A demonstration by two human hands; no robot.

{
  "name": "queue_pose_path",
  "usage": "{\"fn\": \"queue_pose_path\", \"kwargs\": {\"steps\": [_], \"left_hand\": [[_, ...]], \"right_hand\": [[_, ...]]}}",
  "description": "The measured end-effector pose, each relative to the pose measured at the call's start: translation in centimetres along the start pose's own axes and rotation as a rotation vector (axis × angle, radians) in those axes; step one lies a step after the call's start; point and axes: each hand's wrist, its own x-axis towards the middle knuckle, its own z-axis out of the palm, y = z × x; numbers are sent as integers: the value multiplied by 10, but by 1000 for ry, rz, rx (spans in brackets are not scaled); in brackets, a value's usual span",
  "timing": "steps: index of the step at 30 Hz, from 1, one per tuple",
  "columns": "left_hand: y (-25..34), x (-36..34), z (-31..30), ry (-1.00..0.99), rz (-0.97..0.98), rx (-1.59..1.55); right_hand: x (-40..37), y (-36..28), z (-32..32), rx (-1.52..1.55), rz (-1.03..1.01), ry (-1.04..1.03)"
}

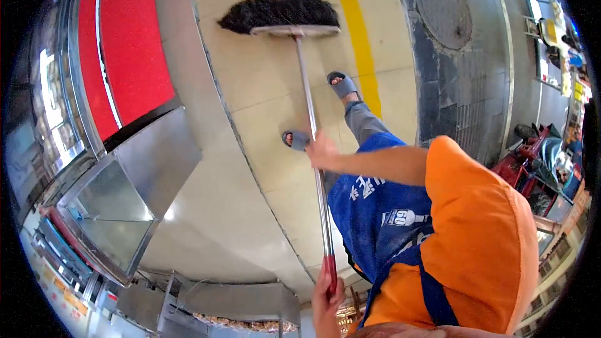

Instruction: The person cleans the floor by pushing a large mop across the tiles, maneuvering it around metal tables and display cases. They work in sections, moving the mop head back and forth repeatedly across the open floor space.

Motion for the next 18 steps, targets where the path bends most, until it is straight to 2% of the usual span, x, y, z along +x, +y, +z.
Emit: {"fn": "queue_pose_path", "kwargs": {"steps": [1, 2, 3, 4, 5, 6, 7, 8, 9, 11, 12, 14, 16, 17, 18], "left_hand": [[-1, -19, 0, 12, 2, 6], [-1, -35, 3, 95, -90, 30], [-2, -44, 7, 174, -179, 54], [-8, -45, 8, 182, -173, 64], [-15, -40, 9, 182, -220, 21], [-14, -36, 15, 183, -274, -21], [-15, -32, 27, 242, -266, 37], [-10, -22, 38, 245, -274, 53], [-3, -13, 49, 226, -226, 76], [4, 10, 77, 240, -175, 91], [7, 29, 90, 233, -186, 114], [6, 66, 114, 113, -142, 142], [8, 98, 162, 15, -104, 87], [11, 118, 183, -22, -103, 85], [15, 141, 205, -40, -68, 124]], "right_hand": [[-19, 18, 0, 47, 11, -49], [-34, 35, -1, 95, 19, -98], [-43, 55, 0, 245, 84, -146], [-47, 61, -7, 395, 148, -190], [-39, 65, -19, 410, 145, -186], [-39, 61, -31, 430, 236, -237], [-37, 58, -45, 451, 329, -290], [-16, 68, -45, 467, 333, -282], [13, 85, -30, 274, 113, -168], [30, 74, -55, 142, 26, 9], [38, 42, -90, 213, 152, 91], [75, 25, -138, -22, 37, 162], [142, 19, -170, -237, 20, 288], [139, -12, -226, -841, -376, 26], [187, -7, -243, -964, -547, 171]]}}
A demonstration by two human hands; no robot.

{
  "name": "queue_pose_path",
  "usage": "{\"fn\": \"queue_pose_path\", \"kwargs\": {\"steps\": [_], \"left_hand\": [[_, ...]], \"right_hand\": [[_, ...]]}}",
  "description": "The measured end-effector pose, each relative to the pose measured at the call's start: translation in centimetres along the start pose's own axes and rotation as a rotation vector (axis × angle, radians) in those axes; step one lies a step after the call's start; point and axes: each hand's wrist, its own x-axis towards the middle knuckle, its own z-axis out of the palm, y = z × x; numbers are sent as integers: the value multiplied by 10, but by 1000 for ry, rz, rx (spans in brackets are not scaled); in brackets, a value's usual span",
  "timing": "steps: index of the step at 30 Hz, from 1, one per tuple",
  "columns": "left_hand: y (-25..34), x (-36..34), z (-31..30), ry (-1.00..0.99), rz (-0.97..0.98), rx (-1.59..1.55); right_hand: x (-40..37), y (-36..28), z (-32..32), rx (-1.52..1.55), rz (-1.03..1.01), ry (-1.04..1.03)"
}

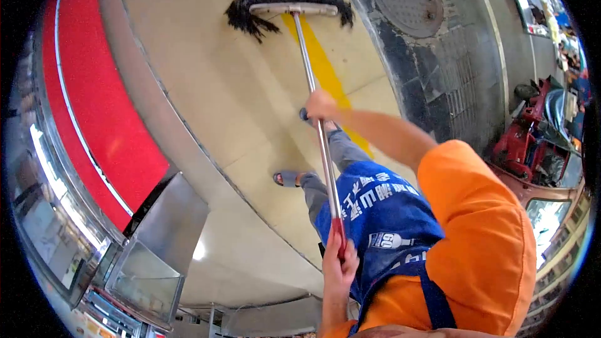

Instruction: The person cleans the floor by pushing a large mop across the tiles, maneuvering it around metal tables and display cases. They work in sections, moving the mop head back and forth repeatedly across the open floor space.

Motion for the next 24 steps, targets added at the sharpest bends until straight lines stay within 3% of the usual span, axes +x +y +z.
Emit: {"fn": "queue_pose_path", "kwargs": {"steps": [2, 4, 7, 8, 10, 12, 13, 14, 16, 17, 19, 20, 21, 24], "left_hand": [[14, 53, 24, -117, 40, 1], [24, 93, 51, -147, 39, -44], [37, 115, 66, -246, 59, -53], [35, 112, 55, -261, 51, -67], [26, 95, 22, -182, 35, -8], [15, 57, -24, -30, -2, 16], [8, 26, -40, 26, 11, 47], [-3, -6, -57, 110, 35, 126], [-27, -66, -106, 257, -24, 124], [-38, -94, -120, 332, -63, 139], [-71, -129, -130, 586, -88, -235], [-85, -142, -153, 601, -98, -238], [-98, -144, -183, 455, -117, -376], [-83, -119, -141, 412, -91, -132]], "right_hand": [[56, 61, -15, 22, -31, 79], [100, 101, -35, 107, 107, 133], [101, 86, -62, 614, 682, 256], [85, 72, -58, 616, 698, 244], [56, 37, -53, 915, 854, 399], [22, -4, -9, 921, 765, 373], [8, -35, 32, 843, 743, 493], [-35, -61, 23, 1105, 692, 267], [-81, -127, 75, 1043, 708, 308], [-111, -153, 72, 1158, 778, 174], [-154, -186, 98, 1317, 725, 140], [-171, -193, 101, 1285, 740, 34], [-171, -192, 103, 1302, 755, 4], [-158, -185, 92, 1258, 791, 0]]}}
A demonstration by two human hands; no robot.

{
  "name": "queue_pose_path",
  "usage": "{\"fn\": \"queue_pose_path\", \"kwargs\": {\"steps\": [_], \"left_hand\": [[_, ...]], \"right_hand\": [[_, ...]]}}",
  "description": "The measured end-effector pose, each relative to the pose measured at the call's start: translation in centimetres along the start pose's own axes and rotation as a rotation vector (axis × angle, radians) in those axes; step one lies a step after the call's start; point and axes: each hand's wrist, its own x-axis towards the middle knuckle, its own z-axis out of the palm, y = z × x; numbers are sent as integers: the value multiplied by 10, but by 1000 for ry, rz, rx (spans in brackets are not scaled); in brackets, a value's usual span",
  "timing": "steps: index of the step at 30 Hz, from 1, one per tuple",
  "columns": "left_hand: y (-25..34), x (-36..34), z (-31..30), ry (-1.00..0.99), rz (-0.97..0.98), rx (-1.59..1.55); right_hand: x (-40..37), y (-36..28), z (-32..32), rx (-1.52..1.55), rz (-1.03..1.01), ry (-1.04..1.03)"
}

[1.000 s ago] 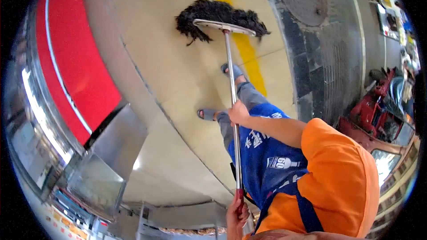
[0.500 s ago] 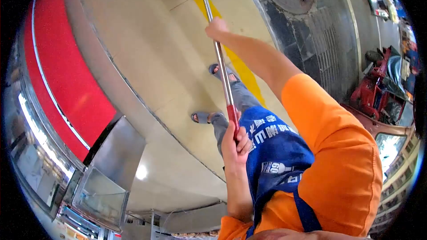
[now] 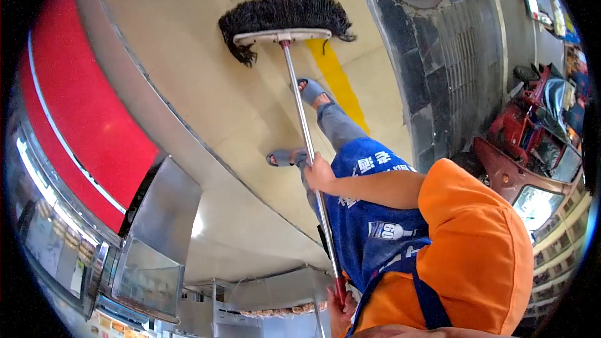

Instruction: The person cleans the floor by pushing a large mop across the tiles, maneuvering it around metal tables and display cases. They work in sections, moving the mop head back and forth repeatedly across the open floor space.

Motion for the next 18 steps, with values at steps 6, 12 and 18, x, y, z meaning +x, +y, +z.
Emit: {"fn": "queue_pose_path", "kwargs": {"steps": [6, 12, 18], "left_hand": [[26, 53, 71, -424, -66, 82], [68, 97, 195, -1008, -233, -163], [81, 101, 93, -1089, -192, -432]], "right_hand": [[128, -49, -42, -370, -304, -65], [152, -204, -125, -5, -162, 530], [94, -159, -48, -95, -230, 207]]}}
